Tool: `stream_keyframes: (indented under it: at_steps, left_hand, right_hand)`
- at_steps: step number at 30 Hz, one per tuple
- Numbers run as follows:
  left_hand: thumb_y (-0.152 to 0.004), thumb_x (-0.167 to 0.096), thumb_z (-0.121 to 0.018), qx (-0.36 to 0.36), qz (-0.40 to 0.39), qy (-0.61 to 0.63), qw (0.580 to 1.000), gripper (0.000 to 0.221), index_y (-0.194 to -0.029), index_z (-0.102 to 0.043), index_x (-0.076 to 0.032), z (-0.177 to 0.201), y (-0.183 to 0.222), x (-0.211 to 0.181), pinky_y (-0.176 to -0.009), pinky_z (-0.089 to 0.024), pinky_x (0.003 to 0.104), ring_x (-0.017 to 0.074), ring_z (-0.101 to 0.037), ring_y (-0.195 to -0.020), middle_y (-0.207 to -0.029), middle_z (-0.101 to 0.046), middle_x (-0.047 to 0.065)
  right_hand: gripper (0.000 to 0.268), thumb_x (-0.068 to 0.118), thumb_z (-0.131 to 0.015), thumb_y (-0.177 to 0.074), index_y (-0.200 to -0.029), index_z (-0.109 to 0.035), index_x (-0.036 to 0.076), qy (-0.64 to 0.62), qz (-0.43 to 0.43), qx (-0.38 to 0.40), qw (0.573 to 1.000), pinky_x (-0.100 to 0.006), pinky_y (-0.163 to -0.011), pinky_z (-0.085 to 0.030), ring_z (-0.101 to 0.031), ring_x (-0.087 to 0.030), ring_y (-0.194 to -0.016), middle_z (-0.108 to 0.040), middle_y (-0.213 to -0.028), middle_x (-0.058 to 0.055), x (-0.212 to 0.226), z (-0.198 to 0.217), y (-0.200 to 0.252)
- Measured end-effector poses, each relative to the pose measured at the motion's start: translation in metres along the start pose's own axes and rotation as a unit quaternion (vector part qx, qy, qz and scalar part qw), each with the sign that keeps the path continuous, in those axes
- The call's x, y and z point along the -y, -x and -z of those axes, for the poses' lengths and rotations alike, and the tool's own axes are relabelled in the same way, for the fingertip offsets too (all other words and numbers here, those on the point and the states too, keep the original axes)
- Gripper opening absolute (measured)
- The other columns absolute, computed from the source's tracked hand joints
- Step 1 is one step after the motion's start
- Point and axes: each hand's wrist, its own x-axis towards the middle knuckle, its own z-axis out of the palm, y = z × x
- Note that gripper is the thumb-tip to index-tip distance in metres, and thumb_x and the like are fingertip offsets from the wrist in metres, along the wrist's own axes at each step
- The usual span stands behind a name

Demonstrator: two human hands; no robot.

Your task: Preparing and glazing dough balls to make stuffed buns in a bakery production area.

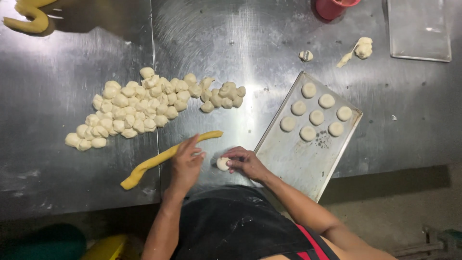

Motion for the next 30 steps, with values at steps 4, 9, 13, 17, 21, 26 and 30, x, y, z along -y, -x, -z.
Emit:
stream_keyframes:
  at_steps: [4,9,13,17,21,26,30]
  left_hand:
    - [-0.087,0.003,-0.074,-0.066,0.048,0.053,0.995,0.054,-0.14,-0.06,-0.003,0.023,-0.001,0.031,-0.082,-0.063,0.028,0.019,-0.072,-0.102,-0.138,-0.058,0.013]
    - [-0.091,0.001,-0.075,-0.042,0.08,0.061,0.994,0.045,-0.134,-0.065,-0.002,0.049,0.005,0.039,-0.082,-0.062,0.027,0.0186,-0.073,-0.104,-0.138,-0.058,0.013]
    - [-0.094,0.003,-0.074,-0.007,0.03,0.045,0.999,0.039,-0.132,-0.065,0.0,0.08,0.018,0.041,-0.085,-0.064,0.027,0.0185,-0.074,-0.102,-0.141,-0.057,0.012]
    - [-0.096,0.004,-0.071,-0.036,0.041,0.129,0.99,0.037,-0.132,-0.064,0.002,0.111,0.037,0.066,-0.087,-0.064,0.027,0.0185,-0.073,-0.105,-0.143,-0.055,0.012]
    - [-0.097,0.004,-0.071,-0.07,0.066,0.124,0.988,0.034,-0.131,-0.065,0.003,0.142,0.06,0.084,-0.09,-0.062,0.028,0.0182,-0.072,-0.105,-0.139,-0.058,0.011]
    - [-0.096,-0.002,-0.075,-0.071,0.136,0.028,0.988,0.028,-0.123,-0.071,0.001,0.164,0.08,0.086,-0.083,-0.058,0.028,0.0175,-0.072,-0.096,-0.116,-0.07,0.01]
    - [-0.094,-0.008,-0.075,-0.05,0.103,-0.009,0.993,0.027,-0.121,-0.072,-0.003,0.151,0.045,0.07,-0.078,-0.059,0.029,0.0173,-0.073,-0.092,-0.107,-0.072,0.01]
  right_hand:
    - [0.011,0.007,-0.076,-0.091,-0.102,-0.077,0.006,0.213,0.138,-0.11,0.961,-0.034,-0.069,-0.059,-0.071,-0.02,-0.082,-0.072,-0.098,-0.007,-0.007,-0.015,0.008]
    - [0.006,0.005,-0.076,-0.089,-0.091,-0.074,0.01,0.466,0.215,-0.183,0.838,-0.04,-0.068,-0.056,-0.069,-0.031,-0.079,-0.068,-0.086,-0.012,-0.026,-0.036,0.003]
    - [0.017,0.017,-0.08,-0.079,-0.095,-0.076,0.012,0.526,0.139,-0.211,0.812,-0.042,-0.069,-0.055,-0.07,-0.032,-0.083,-0.069,-0.089,-0.009,-0.041,-0.023,-0.009]
    - [0.034,0.048,-0.063,-0.107,-0.126,-0.078,0.024,0.553,-0.052,-0.279,0.783,-0.044,-0.105,-0.053,-0.065,-0.031,-0.123,-0.072,-0.122,-0.012,0.017,-0.039,-0.025]
    - [0.087,0.057,-0.063,-0.102,-0.159,-0.031,0.0,0.721,0.087,-0.34,0.598,-0.076,-0.11,-0.012,-0.022,-0.052,-0.148,-0.032,-0.16,-0.034,-0.028,-0.045,-0.054]
    - [0.089,0.063,-0.05,-0.109,-0.17,-0.012,0.011,0.651,-0.057,-0.304,0.693,-0.078,-0.119,0.007,0.003,-0.045,-0.161,-0.001,-0.175,-0.02,-0.004,-0.065,-0.056]
    - [0.087,0.055,-0.048,-0.107,-0.169,-0.011,0.006,0.628,0.036,-0.313,0.711,-0.076,-0.118,0.006,0.003,-0.044,-0.16,0.0,-0.174,-0.02,-0.059,-0.024,-0.045]
